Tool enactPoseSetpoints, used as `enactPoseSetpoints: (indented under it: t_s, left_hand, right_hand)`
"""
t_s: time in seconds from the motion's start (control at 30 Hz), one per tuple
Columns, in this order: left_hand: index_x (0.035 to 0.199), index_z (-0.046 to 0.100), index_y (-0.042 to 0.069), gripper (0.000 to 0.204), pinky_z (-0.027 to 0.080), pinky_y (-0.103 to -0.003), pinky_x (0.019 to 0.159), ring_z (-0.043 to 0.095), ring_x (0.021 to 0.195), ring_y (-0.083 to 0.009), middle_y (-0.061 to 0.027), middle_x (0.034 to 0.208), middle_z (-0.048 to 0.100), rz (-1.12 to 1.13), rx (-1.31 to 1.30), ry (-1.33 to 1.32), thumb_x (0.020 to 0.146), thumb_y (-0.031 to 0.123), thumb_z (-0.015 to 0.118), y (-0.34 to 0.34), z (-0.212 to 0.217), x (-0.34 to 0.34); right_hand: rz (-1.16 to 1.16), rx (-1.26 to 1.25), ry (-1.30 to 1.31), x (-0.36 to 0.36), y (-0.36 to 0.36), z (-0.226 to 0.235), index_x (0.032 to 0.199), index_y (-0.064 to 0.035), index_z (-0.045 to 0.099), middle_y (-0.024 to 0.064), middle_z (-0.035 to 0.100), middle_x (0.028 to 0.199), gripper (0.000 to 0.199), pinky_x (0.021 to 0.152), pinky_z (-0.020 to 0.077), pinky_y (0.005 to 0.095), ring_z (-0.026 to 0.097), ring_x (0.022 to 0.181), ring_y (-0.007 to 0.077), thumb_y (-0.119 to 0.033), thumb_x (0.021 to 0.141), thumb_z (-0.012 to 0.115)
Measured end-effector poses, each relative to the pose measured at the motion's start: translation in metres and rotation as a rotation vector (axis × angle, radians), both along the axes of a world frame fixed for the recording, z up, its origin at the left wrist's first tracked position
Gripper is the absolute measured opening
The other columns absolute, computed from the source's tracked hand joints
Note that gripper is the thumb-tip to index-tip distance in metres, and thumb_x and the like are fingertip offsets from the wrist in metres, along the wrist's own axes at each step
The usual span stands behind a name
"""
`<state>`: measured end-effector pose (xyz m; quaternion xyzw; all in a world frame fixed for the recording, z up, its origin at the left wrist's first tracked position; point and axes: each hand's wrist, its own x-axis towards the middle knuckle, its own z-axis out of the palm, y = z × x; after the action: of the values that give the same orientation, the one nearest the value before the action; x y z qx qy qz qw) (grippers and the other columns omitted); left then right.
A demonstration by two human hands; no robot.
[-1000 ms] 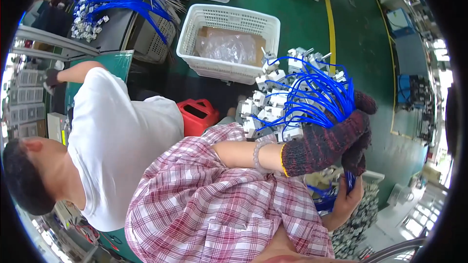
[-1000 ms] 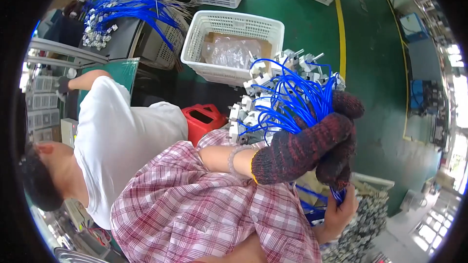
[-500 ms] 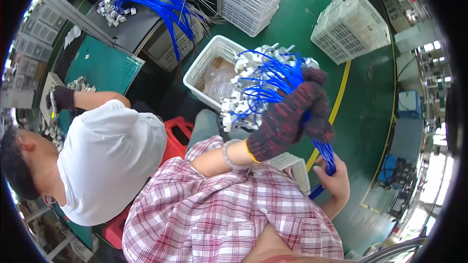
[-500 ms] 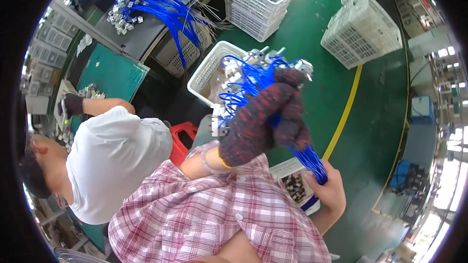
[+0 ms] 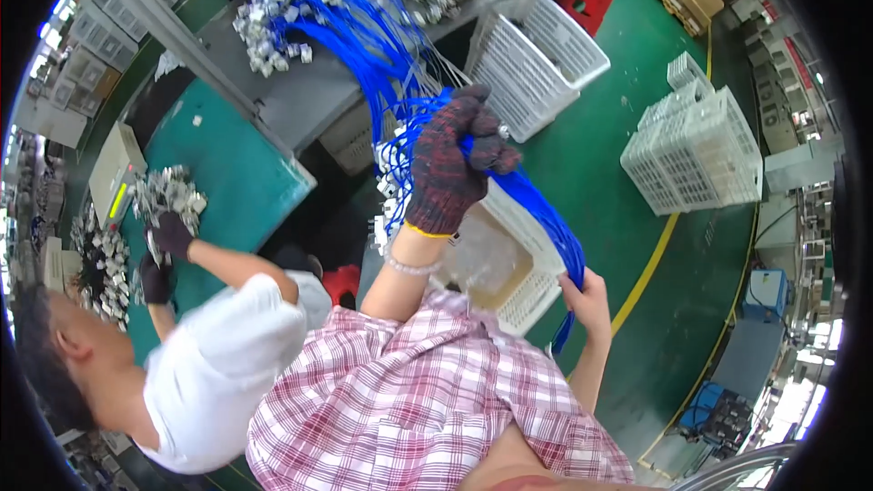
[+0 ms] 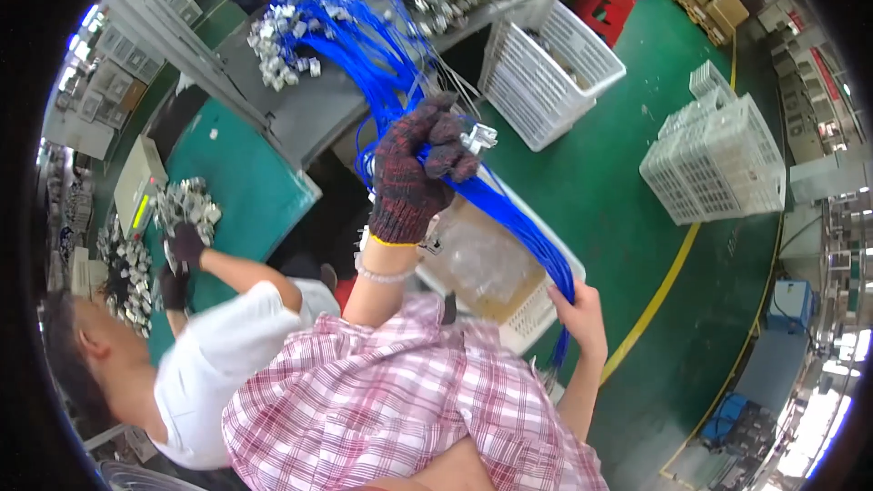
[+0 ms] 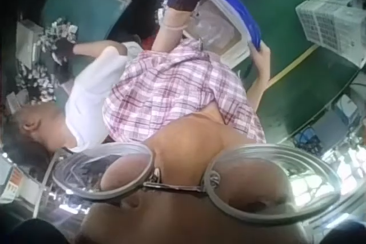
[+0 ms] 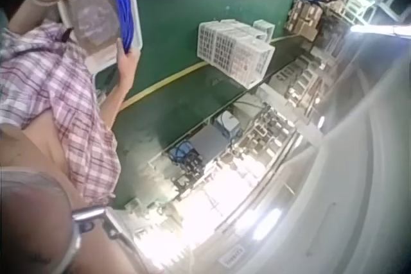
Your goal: Connecting wire bundles to electrical terminals and testing the connections using electrical probes on a factory assembly line.
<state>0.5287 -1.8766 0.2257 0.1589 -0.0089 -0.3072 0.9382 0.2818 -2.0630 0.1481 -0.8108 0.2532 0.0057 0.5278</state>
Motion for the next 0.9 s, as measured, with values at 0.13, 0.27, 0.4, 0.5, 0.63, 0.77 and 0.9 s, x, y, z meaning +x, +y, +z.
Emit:
enactPoseSetpoints:
  t_s: [0.13,0.27,0.4,0.5,0.63,0.77,0.9]
  left_hand:
    - [0.117,0.052,0.004,0.031,0.038,-0.031,0.049,0.038,0.044,-0.0082,0.0014,0.069,0.046,0.038,0.001,-0.117,0.092,0.023,0.049,0.023,-0.003,0.130]
    - [0.120,0.049,0.002,0.036,0.039,-0.030,0.048,0.039,0.043,-0.0072,0.0014,0.069,0.047,0.199,0.284,-0.269,0.091,0.023,0.049,0.059,0.031,0.245]
    - [0.123,0.048,0.000,0.039,0.038,-0.027,0.049,0.035,0.043,-0.0056,0.0014,0.068,0.045,0.331,0.602,-0.600,0.091,0.021,0.048,0.078,0.066,0.366]
    - [0.122,0.051,-0.001,0.038,0.044,-0.027,0.054,0.047,0.049,-0.0084,-0.0009,0.073,0.053,0.732,1.397,-1.384,0.090,0.019,0.049,0.125,0.072,0.506]
    - [0.075,0.050,-0.001,0.006,0.042,-0.027,0.051,0.047,0.053,-0.0161,-0.0054,0.066,0.047,0.537,0.751,-1.063,0.075,0.000,0.055,0.129,0.108,0.554]
    - [0.118,0.056,-0.002,0.038,0.051,-0.029,0.067,0.060,0.072,-0.0157,-0.0062,0.087,0.061,0.619,1.300,-1.170,0.081,0.009,0.058,0.175,0.071,0.655]
    - [0.115,0.059,-0.003,0.038,0.050,-0.028,0.072,0.059,0.083,-0.0171,-0.0048,0.089,0.060,0.382,1.055,-0.848,0.079,0.009,0.061,0.186,0.019,0.702]
  right_hand:
    - [0.107,-0.185,-0.059,0.143,0.013,0.008,0.090,-0.0003,0.056,0.0005,0.048,0.057,0.013,0.046,0.0350,0.0254,0.045,0.050,0.0062,-0.013,0.091,0.058]
    - [0.238,-0.293,-0.020,0.282,0.037,0.026,0.095,0.0029,0.052,0.0151,0.053,0.061,0.022,0.053,0.0407,0.0367,0.053,0.053,0.0239,-0.018,0.092,0.057]
    - [0.354,-0.481,-0.019,0.411,0.045,0.047,0.099,0.0032,0.049,0.0229,0.058,0.066,0.029,0.053,0.0430,0.0423,0.056,0.057,0.0386,-0.024,0.093,0.057]
    - [0.446,-0.493,-0.064,0.512,0.065,0.061,0.100,0.0024,0.049,0.0245,0.060,0.070,0.031,0.058,0.0462,0.0446,0.061,0.065,0.0411,-0.028,0.094,0.055]
    - [0.493,-0.539,-0.116,0.616,0.083,0.046,0.102,0.0040,0.050,0.0270,0.062,0.075,0.035,0.066,0.0490,0.0478,0.062,0.075,0.0438,-0.030,0.095,0.053]
    - [0.531,-0.542,-0.142,0.677,0.106,0.035,0.101,0.0064,0.050,0.0281,0.063,0.078,0.039,0.069,0.0506,0.0492,0.063,0.078,0.0440,-0.033,0.094,0.052]
    - [0.461,-0.503,-0.248,0.722,0.123,-0.042,0.096,0.0033,0.050,0.0271,0.063,0.073,0.038,0.064,0.0507,0.0517,0.063,0.072,0.0448,-0.035,0.094,0.052]
